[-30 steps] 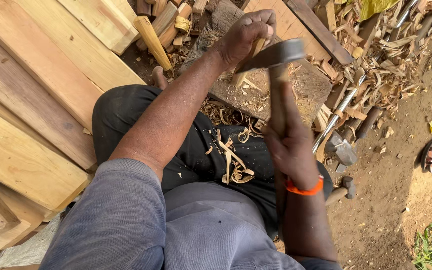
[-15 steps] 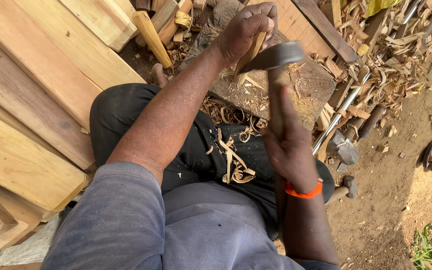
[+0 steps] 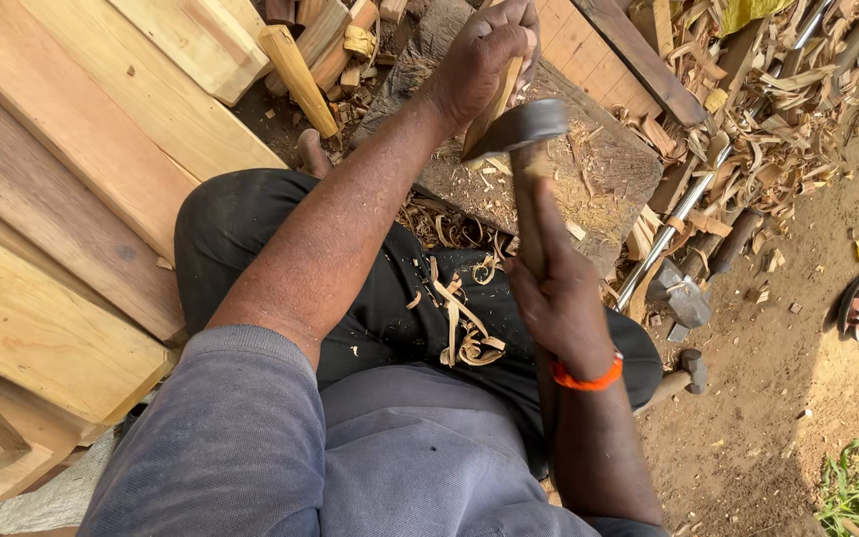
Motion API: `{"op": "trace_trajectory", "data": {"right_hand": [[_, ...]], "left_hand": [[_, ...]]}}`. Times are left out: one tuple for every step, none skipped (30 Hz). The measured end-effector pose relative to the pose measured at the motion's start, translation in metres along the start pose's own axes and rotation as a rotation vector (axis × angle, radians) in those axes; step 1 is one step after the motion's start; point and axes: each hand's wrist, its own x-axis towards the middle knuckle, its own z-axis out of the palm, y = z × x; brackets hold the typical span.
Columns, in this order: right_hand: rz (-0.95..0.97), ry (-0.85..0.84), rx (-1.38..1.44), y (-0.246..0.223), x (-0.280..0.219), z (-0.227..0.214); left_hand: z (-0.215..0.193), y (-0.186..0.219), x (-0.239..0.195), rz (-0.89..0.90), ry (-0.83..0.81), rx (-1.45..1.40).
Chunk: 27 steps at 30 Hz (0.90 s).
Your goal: The person sits on the ground and uses a hammer and chisel to carve a small wooden stick. They repeatedly strike the chisel to shape the wood, producing wood shavings that accumulate on their lap and the ground.
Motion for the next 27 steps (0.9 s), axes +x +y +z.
{"op": "trace_trajectory", "data": {"right_hand": [[-0.027, -0.027, -0.041, 0.002, 0.006, 0.005], [-0.054, -0.054, -0.083, 0.002, 0.009, 0.005], [-0.075, -0.028, -0.017, 0.004, 0.01, 0.003], [-0.095, -0.001, 0.048, 0.005, 0.009, -0.001], [-0.091, 0.029, 0.116, 0.003, 0.0, -0.008], [0.009, 0.056, 0.151, 0.001, -0.01, -0.015], [0.095, 0.099, 0.18, -0.001, -0.014, -0.023], [0.181, 0.142, 0.209, -0.005, -0.017, -0.026], [0.099, 0.132, 0.267, -0.006, -0.015, -0.027], [0.016, 0.12, 0.324, -0.007, -0.012, -0.023], [-0.065, 0.105, 0.383, -0.007, -0.011, -0.017], [0.073, 0.038, 0.245, -0.002, -0.005, -0.008], [0.212, -0.032, 0.107, 0.006, -0.001, 0.002], [0.35, -0.105, -0.03, 0.012, -0.003, 0.006], [0.27, -0.082, -0.001, 0.02, -0.005, 0.01], [0.19, -0.06, 0.028, 0.028, -0.007, 0.014], [0.103, -0.052, 0.061, 0.035, -0.011, 0.016], [0.102, -0.055, 0.082, 0.04, -0.014, 0.017], [0.104, -0.046, 0.1, 0.043, -0.019, 0.016], [0.107, -0.038, 0.119, 0.044, -0.022, 0.015], [0.1, -0.046, 0.094, 0.044, -0.022, 0.013], [0.093, -0.053, 0.068, 0.043, -0.021, 0.011], [0.091, -0.065, 0.044, 0.039, -0.02, 0.009], [0.255, -0.096, 0.032, 0.034, -0.018, 0.007], [0.419, -0.124, 0.023, 0.027, -0.016, 0.002], [0.583, -0.152, 0.015, 0.02, -0.013, -0.003], [0.403, -0.08, 0.062, 0.013, -0.014, -0.011]], "left_hand": [[0.001, -0.005, 0.005, 0.032, 0.007, -0.007], [0.0, -0.009, 0.01, 0.063, 0.013, -0.015], [-0.002, -0.013, 0.014, 0.079, 0.058, 0.04], [-0.006, -0.018, 0.016, 0.094, 0.104, 0.096], [-0.003, -0.026, 0.011, 0.089, 0.142, 0.141], [-0.002, -0.033, 0.004, 0.056, 0.136, 0.175], [-0.005, -0.034, 0.004, 0.041, 0.118, 0.214], [-0.002, -0.034, 0.006, 0.026, 0.099, 0.253], [-0.003, -0.031, 0.008, 0.074, 0.089, 0.232], [-0.005, -0.027, 0.008, 0.122, 0.077, 0.212], [-0.006, -0.024, 0.008, 0.168, 0.067, 0.191], [-0.007, -0.02, 0.008, 0.181, 0.071, 0.176], [-0.006, -0.019, 0.007, 0.191, 0.075, 0.158], [-0.004, -0.017, 0.006, 0.201, 0.079, 0.139], [-0.005, -0.014, 0.008, 0.127, 0.11, 0.19], [-0.004, -0.011, 0.01, 0.052, 0.14, 0.24], [-0.009, -0.006, 0.007, -0.025, 0.184, 0.295], [-0.012, -0.001, 0.004, -0.069, 0.19, 0.186], [-0.01, 0.003, 0.005, -0.112, 0.183, 0.074], [-0.009, 0.006, 0.003, -0.154, 0.176, -0.037], [-0.007, 0.01, 0.004, -0.144, 0.114, -0.085], [-0.005, 0.013, 0.005, -0.135, 0.051, -0.132], [-0.002, 0.015, 0.002, -0.131, -0.008, -0.182], [-0.001, 0.016, 0.0, -0.136, -0.029, -0.182], [0.0, 0.017, 0.0, -0.142, -0.052, -0.181], [-0.001, 0.019, 0.001, -0.149, -0.075, -0.18], [-0.001, 0.018, -0.001, -0.146, -0.101, -0.152]]}}
